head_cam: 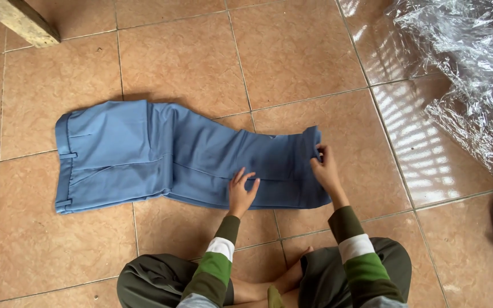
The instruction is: A person sits on the floor and neatly folds a pair of blue trousers.
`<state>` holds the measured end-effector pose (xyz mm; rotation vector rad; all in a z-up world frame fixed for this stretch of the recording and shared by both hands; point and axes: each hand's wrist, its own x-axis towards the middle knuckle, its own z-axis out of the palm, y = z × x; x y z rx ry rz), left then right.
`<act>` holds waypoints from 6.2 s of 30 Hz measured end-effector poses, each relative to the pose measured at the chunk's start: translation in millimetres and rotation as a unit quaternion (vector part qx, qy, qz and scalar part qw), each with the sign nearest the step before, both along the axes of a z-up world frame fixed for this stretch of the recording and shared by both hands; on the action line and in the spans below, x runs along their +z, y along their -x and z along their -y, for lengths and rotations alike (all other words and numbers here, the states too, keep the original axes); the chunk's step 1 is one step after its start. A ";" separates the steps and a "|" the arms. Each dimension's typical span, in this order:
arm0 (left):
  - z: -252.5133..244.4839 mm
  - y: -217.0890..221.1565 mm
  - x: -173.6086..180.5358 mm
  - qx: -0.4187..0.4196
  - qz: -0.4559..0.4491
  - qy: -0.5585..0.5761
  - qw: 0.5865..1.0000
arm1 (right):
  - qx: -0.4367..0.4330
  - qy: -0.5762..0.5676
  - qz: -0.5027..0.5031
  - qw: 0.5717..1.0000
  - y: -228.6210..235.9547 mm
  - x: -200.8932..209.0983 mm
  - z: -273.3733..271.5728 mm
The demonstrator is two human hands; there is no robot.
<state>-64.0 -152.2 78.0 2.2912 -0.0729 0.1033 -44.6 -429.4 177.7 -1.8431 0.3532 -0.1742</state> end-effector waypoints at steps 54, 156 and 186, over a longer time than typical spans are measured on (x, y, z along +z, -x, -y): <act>-42.7 8.9 141.2 0.079 -0.070 0.318 0.942 | 0.242 0.083 0.139 0.957 25.2 74.5 -179.5; -40.9 -41.6 230.8 -0.021 -0.089 0.182 0.979 | 0.176 0.085 0.055 0.979 59.6 156.1 -184.6; -41.0 -36.8 246.0 -0.042 -0.086 0.274 0.957 | 0.080 0.143 -0.008 0.986 40.9 82.5 -130.2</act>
